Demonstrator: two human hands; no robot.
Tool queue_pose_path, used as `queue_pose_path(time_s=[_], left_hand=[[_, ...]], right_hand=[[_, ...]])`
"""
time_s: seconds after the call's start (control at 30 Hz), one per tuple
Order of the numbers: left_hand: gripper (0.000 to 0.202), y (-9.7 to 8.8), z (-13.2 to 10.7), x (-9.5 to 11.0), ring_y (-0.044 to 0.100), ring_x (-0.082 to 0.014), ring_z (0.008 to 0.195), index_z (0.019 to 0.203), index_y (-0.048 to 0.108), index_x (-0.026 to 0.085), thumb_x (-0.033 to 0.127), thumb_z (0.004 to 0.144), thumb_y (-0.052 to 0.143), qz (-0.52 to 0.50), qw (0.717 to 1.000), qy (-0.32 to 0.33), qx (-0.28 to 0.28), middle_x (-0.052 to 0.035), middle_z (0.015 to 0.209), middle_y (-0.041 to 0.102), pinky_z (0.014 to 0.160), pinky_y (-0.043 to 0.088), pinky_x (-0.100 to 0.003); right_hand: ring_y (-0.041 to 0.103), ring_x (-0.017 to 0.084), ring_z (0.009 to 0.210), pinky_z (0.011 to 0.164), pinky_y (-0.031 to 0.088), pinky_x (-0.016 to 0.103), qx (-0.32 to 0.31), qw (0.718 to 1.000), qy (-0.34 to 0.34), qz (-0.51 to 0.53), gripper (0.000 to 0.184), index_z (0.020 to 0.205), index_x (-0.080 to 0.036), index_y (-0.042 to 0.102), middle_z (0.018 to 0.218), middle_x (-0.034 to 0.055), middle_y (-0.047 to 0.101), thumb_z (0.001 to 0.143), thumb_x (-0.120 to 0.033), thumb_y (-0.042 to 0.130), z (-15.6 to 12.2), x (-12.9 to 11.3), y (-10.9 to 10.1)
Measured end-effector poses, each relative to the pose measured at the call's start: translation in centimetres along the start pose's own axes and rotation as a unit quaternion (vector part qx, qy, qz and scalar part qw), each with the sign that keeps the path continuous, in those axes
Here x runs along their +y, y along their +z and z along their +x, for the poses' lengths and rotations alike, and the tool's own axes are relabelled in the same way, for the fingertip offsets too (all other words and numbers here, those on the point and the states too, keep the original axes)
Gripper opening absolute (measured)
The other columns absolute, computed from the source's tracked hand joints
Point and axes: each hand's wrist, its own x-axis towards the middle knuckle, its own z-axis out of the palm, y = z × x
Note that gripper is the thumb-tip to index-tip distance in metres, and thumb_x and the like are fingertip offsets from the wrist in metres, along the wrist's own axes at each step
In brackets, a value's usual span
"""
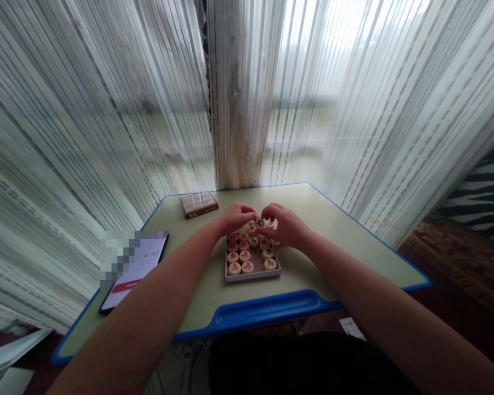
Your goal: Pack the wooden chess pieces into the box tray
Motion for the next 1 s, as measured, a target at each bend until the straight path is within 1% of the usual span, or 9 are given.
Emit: queue_pose_path(time_s=[0.13,0.23,0.4,0.5,0.63,0.8,1.0], left_hand=[[0.026,-0.1,-0.1,0.6,0.052,-0.0109,0.06,0.066,0.067,0.01,0.031,0.069,0.052,-0.094,0.995,-0.017,-0.008,-0.0035,0.061,0.062,0.057,0.04,-0.023],[0.026,-0.1,-0.3,1.1,0.05,-0.0095,0.056,0.063,0.065,0.01,0.032,0.069,0.053,-0.12,0.993,-0.021,-0.014,-0.0031,0.058,0.06,0.053,0.037,-0.022],[0.032,0.1,-0.5,1.5,0.048,-0.0088,0.054,0.065,0.064,0.01,0.039,0.072,0.053,-0.104,0.994,-0.015,-0.028,-0.003,0.057,0.06,0.052,0.036,-0.022],[0.04,0.2,-0.5,1.5,0.051,-0.0095,0.057,0.068,0.064,0.01,0.046,0.076,0.049,-0.112,0.993,-0.021,-0.036,-0.006,0.065,0.063,0.053,0.037,-0.022],[0.044,0.1,-0.5,1.4,0.053,-0.0099,0.062,0.071,0.064,0.009,0.051,0.077,0.05,-0.125,0.991,-0.005,-0.052,-0.008,0.073,0.066,0.056,0.038,-0.022],[0.044,0.2,-0.5,1.3,0.052,-0.0091,0.059,0.075,0.063,0.01,0.052,0.077,0.05,-0.135,0.989,0.017,-0.054,-0.005,0.069,0.064,0.054,0.036,-0.022],[0.043,0.3,-0.5,1.3,0.049,-0.0088,0.056,0.072,0.059,0.011,0.053,0.078,0.049,-0.103,0.992,0.024,-0.066,-0.0009,0.061,0.056,0.051,0.034,-0.021]], right_hand=[[0.048,0.012,0.066,0.062,0.038,0.024,0.028,1.0,0.002,-0.01,0.017,0.078,-0.018,0.053,0.077,0.0017,0.054,0.074,-0.031,0.063,0.0,0.1,-0.2],[0.047,0.012,0.065,0.061,0.037,0.023,0.033,0.999,-0.003,-0.014,0.016,0.074,-0.018,0.053,0.074,0.0012,0.053,0.076,-0.032,0.06,0.0,0.0,-0.2],[0.044,0.01,0.06,0.059,0.034,0.023,0.017,0.999,-0.002,-0.031,0.024,0.067,-0.017,0.054,0.07,0.0005,0.053,0.079,-0.038,0.057,-0.1,-0.3,-0.4],[0.045,0.01,0.059,0.058,0.033,0.023,0.009,0.999,0.012,-0.039,0.026,0.069,-0.017,0.059,0.07,0.0013,0.055,0.083,-0.038,0.053,0.0,-0.3,-0.7],[0.045,0.01,0.058,0.057,0.031,0.023,-0.015,0.998,0.02,-0.049,0.031,0.069,-0.016,0.063,0.067,0.0016,0.056,0.086,-0.037,0.048,0.0,-0.3,-0.9],[0.044,0.009,0.056,0.056,0.029,0.023,-0.039,0.996,0.025,-0.071,0.036,0.065,-0.017,0.062,0.065,0.0018,0.057,0.087,-0.041,0.046,0.1,-0.2,-0.8],[0.046,0.01,0.056,0.056,0.029,0.023,-0.078,0.995,0.007,-0.069,0.036,0.073,-0.016,0.065,0.065,0.0023,0.058,0.089,-0.038,0.041,0.0,-0.1,-0.6]])
